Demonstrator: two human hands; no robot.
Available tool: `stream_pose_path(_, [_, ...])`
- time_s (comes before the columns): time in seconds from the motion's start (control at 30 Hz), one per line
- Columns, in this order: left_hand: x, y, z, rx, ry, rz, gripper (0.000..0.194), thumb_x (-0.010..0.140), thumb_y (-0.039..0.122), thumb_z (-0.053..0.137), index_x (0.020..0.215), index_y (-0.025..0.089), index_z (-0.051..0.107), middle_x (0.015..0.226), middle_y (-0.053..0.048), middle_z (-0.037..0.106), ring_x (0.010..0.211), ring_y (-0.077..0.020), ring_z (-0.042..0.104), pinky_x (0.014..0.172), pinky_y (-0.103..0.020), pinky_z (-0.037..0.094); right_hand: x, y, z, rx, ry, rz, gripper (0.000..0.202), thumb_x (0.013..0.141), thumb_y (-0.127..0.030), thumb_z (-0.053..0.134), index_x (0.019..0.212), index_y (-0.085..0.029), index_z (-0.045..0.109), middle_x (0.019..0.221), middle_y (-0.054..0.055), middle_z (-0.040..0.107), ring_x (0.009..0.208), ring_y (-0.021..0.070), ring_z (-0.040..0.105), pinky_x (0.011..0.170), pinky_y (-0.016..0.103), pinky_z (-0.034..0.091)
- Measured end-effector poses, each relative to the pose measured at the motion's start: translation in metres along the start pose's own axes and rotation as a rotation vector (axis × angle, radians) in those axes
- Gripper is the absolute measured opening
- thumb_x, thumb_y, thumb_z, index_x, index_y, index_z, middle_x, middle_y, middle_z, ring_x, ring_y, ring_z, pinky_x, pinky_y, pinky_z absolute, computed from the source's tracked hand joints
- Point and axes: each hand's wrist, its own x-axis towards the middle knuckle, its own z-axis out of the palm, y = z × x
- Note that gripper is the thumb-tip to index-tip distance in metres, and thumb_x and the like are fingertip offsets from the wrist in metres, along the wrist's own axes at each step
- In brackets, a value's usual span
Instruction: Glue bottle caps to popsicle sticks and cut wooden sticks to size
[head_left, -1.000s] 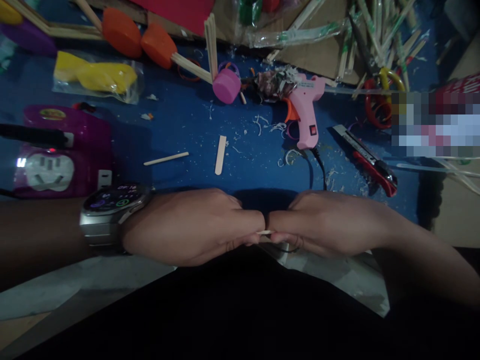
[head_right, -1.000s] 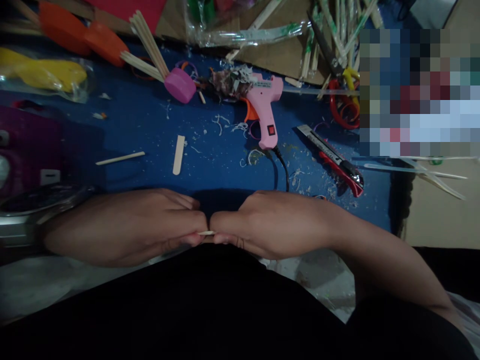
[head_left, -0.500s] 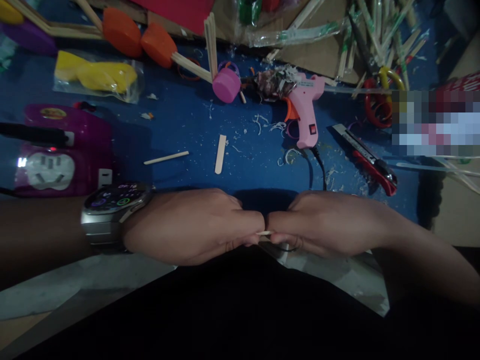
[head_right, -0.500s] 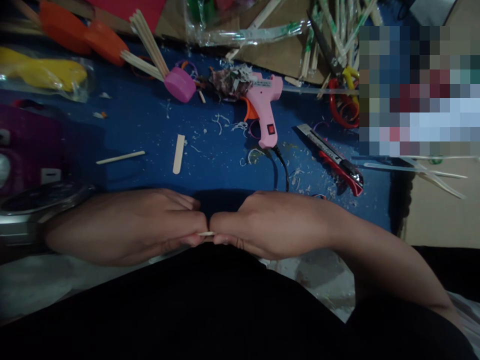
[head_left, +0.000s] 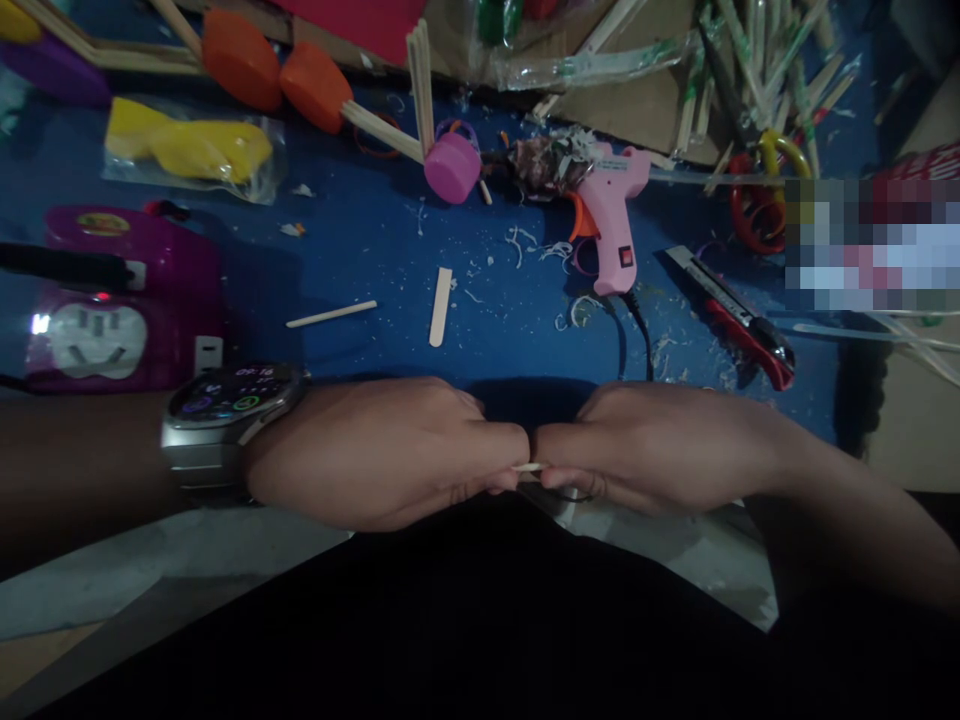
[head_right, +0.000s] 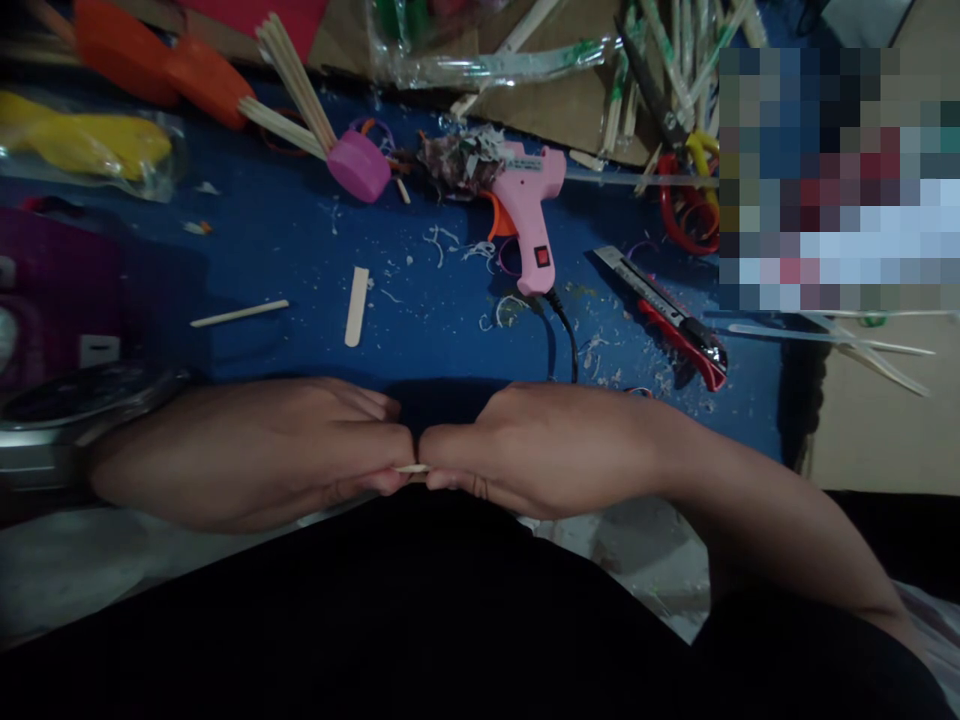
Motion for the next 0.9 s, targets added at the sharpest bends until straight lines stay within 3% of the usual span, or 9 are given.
stream_pose_path(0.37, [-0.0006,0.0000,-0.0009,0.007,-0.001,0.007,0.026,0.116,0.026,0.041,0.096,0.025,0.057,0.080,0.001,0.066,0.068,-0.0179,0.060,0.063,-0.033,0.046,0.0010,-0.0001,-0.0010,0.011,-0.007,-0.044,0.028,0.117,-0.032,0.044,0.104,-0.022,0.066,0.070,-0.003,0.062,0.056,0.0139,0.045,0.055,0.029,0.031])
stream_pose_path(0.53, [-0.0017,-0.0003,0.0011,-0.123,-0.032,0.050,0.017,0.108,0.012,0.051,0.106,0.025,0.061,0.090,0.003,0.076,0.077,-0.0150,0.069,0.075,-0.029,0.052,-0.0003,-0.0045,0.0008,0.062,-0.081,-0.027,0.024,0.116,-0.026,0.047,0.113,-0.022,0.070,0.075,-0.004,0.069,0.061,0.0140,0.054,0.060,0.029,0.035])
stream_pose_path(0.7, [-0.0025,-0.0019,0.0034,-0.108,0.038,0.059,0.017,0.107,0.010,0.052,0.103,0.025,0.059,0.090,0.004,0.076,0.074,-0.0147,0.068,0.075,-0.028,0.051,-0.0030,-0.0040,0.0003,0.011,-0.018,-0.008,0.023,0.114,-0.026,0.049,0.116,-0.022,0.072,0.080,-0.001,0.073,0.063,0.0140,0.057,0.061,0.028,0.037])
stream_pose_path(0.9, [-0.0011,0.0027,0.0056,0.043,0.121,-0.004,0.020,0.110,0.017,0.049,0.092,0.025,0.054,0.078,0.003,0.068,0.068,-0.0177,0.059,0.066,-0.030,0.043,-0.0029,-0.0047,-0.0017,-0.028,0.041,0.037,0.027,0.114,-0.028,0.045,0.102,-0.022,0.069,0.070,-0.003,0.064,0.058,0.0128,0.048,0.056,0.027,0.031])
